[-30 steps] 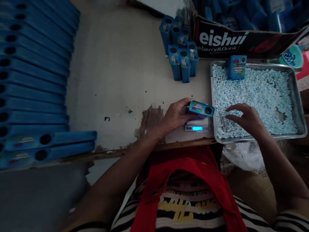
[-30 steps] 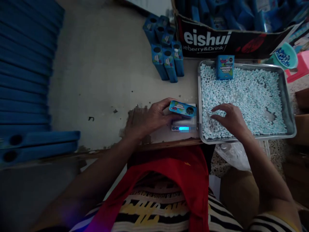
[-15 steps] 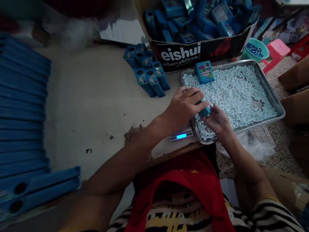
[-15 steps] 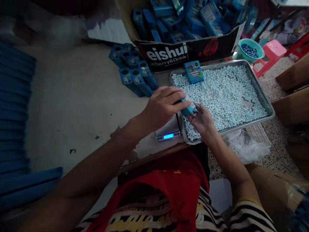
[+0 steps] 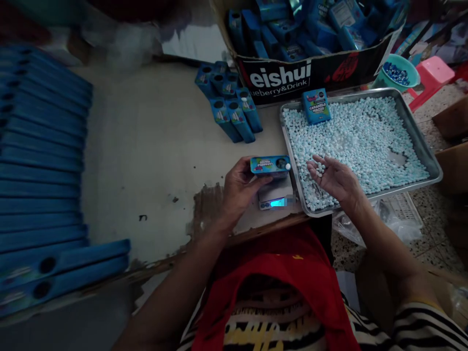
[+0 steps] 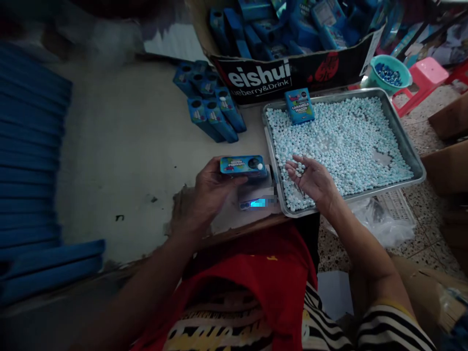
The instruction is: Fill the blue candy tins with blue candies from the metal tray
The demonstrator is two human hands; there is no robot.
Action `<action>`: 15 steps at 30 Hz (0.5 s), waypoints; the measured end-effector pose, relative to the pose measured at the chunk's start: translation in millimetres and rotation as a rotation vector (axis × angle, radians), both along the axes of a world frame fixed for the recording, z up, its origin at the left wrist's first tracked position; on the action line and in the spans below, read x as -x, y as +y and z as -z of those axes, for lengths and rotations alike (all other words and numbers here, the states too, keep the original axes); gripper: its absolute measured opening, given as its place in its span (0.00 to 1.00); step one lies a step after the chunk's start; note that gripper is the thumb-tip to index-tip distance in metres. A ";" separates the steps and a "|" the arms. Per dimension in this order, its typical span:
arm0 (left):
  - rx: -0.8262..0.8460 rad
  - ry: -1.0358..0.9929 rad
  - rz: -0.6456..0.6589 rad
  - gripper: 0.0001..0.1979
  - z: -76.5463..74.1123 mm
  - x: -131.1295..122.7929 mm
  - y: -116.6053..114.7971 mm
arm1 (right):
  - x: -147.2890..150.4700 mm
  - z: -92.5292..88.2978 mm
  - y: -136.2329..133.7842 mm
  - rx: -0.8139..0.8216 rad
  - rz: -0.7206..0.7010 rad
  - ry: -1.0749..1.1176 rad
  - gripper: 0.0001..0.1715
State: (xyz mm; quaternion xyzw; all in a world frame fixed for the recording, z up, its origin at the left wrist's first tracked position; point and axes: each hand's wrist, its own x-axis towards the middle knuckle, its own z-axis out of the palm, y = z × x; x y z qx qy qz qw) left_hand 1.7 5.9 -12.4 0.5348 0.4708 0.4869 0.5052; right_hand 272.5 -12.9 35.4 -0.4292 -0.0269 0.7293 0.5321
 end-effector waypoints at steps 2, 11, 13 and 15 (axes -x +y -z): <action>0.042 -0.013 -0.001 0.28 2.5 4.2 -13.0 | -6.5 -0.6 0.1 -0.039 -0.056 -0.083 0.10; 0.025 0.019 0.027 0.25 19.0 5.1 -26.2 | -11.8 -9.6 -4.5 -0.116 -0.220 -0.302 0.12; 0.022 0.002 0.020 0.27 22.4 4.9 -25.4 | -6.1 -13.2 -5.2 -0.114 -0.235 -0.319 0.13; 0.015 -0.016 0.013 0.29 23.3 5.5 -25.5 | 0.6 -18.0 -5.7 -0.114 -0.242 -0.330 0.14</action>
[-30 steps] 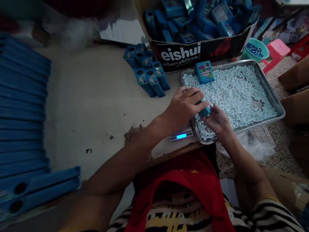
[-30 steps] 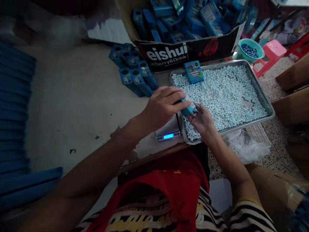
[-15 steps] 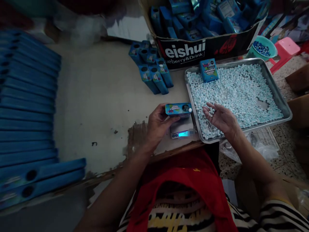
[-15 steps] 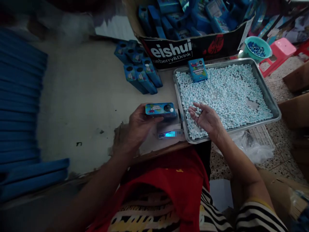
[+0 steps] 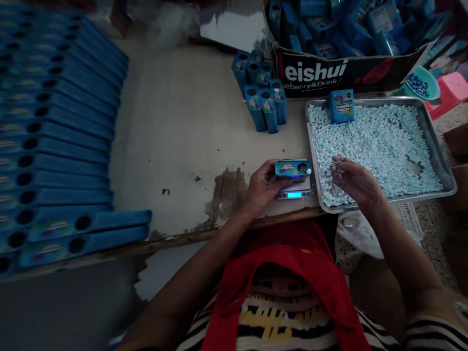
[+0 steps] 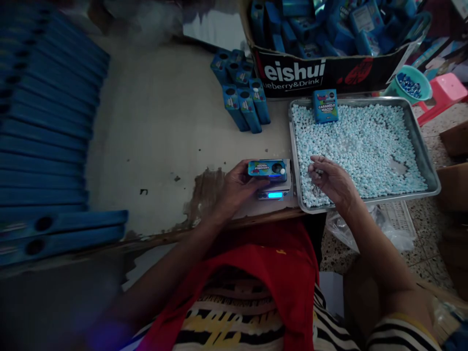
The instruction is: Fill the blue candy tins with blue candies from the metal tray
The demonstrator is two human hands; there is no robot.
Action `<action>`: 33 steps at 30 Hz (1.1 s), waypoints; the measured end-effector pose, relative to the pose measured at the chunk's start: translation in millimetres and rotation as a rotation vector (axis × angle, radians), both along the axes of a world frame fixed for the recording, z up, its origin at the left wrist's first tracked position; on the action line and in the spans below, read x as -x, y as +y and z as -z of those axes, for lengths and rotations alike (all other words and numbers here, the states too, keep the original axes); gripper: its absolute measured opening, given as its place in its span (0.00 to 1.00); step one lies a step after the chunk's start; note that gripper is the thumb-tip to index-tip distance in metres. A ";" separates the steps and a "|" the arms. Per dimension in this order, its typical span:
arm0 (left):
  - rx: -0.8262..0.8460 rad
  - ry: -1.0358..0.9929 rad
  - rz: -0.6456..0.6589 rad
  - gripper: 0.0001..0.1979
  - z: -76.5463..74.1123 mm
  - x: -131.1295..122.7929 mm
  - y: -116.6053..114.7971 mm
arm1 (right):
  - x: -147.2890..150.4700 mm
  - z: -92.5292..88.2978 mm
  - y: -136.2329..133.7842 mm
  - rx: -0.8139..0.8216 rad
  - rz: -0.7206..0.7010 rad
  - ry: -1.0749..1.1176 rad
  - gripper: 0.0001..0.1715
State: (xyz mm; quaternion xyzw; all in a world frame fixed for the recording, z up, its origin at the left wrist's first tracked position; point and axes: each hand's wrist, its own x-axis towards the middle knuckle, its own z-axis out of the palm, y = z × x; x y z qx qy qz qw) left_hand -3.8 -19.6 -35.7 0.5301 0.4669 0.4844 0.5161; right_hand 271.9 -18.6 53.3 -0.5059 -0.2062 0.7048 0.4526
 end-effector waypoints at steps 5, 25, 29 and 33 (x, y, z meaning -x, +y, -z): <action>-0.139 0.141 -0.015 0.37 -19.8 20.4 -5.4 | 9.1 -14.3 -2.5 -0.022 -0.071 -0.062 0.12; -0.340 0.407 -0.256 0.18 -51.8 80.9 -20.2 | 23.9 -40.8 -27.3 -0.211 -0.303 -0.534 0.27; -0.299 0.394 -0.232 0.16 -50.0 81.0 -17.3 | 30.3 -47.6 -29.2 -0.240 -0.342 -0.619 0.27; -0.231 0.411 -0.179 0.15 -46.1 80.7 -15.8 | 36.2 -52.5 -27.5 -0.258 -0.349 -0.657 0.22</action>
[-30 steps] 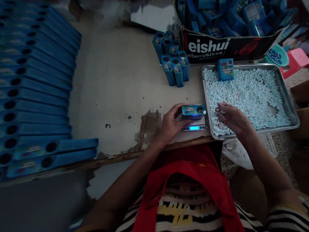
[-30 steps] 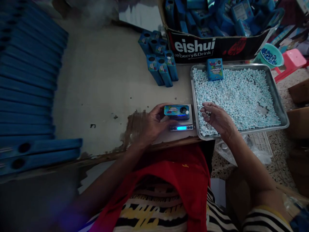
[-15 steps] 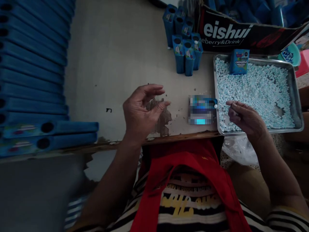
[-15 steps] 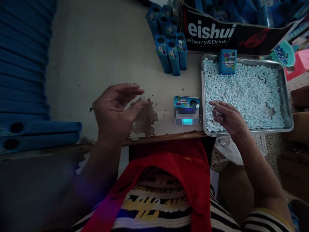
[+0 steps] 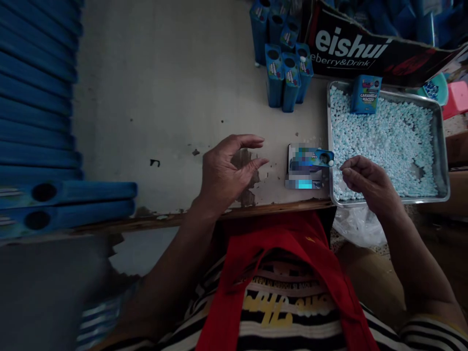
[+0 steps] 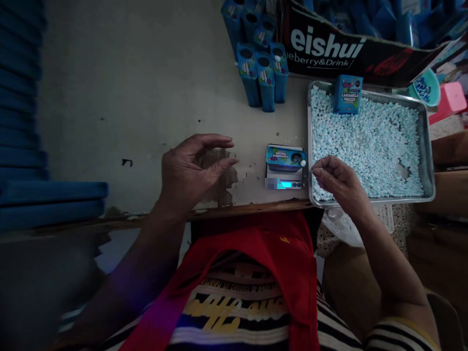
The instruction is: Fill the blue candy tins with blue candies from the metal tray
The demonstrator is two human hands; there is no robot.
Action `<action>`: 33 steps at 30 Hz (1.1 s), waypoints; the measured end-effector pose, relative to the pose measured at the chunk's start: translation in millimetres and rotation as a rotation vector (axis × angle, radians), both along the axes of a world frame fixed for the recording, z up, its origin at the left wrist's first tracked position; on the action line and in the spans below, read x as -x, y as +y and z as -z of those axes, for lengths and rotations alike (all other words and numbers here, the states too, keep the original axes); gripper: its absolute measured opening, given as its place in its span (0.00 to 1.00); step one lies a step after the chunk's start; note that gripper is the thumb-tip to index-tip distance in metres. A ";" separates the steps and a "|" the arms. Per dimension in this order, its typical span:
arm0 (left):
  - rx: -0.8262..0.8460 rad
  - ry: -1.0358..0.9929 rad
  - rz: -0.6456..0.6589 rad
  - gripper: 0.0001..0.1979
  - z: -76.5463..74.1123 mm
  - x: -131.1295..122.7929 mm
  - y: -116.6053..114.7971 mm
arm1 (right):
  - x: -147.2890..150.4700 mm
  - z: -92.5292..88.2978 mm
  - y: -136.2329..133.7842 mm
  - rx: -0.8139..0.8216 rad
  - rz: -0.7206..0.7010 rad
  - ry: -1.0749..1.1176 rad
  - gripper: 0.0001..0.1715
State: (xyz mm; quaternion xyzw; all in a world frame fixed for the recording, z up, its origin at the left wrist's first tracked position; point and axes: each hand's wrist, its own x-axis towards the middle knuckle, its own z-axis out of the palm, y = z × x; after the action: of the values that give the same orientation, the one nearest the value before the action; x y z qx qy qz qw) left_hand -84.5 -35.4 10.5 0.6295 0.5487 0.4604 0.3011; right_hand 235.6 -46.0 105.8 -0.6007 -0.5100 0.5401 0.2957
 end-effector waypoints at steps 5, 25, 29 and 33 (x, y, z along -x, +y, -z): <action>-0.040 -0.001 0.045 0.13 4.8 0.1 0.0 | -1.9 7.6 1.7 -0.116 -0.064 -0.096 0.15; -0.019 0.525 0.199 0.17 -70.6 14.7 70.7 | 27.5 15.5 129.7 -0.019 -0.002 0.314 0.34; 0.086 0.720 0.037 0.45 -71.4 140.6 73.8 | 62.1 27.4 186.0 -0.356 -0.115 -0.004 0.21; 0.148 0.771 0.048 0.64 -52.3 231.0 57.6 | 78.0 10.0 225.5 -0.672 -0.469 -0.764 0.15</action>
State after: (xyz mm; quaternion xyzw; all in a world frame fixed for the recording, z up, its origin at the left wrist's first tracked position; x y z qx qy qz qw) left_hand -315.5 22.3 62.8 0.7453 0.6386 0.1422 0.1283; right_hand 157.6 179.4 95.9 -0.4971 -0.8448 0.1431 0.1368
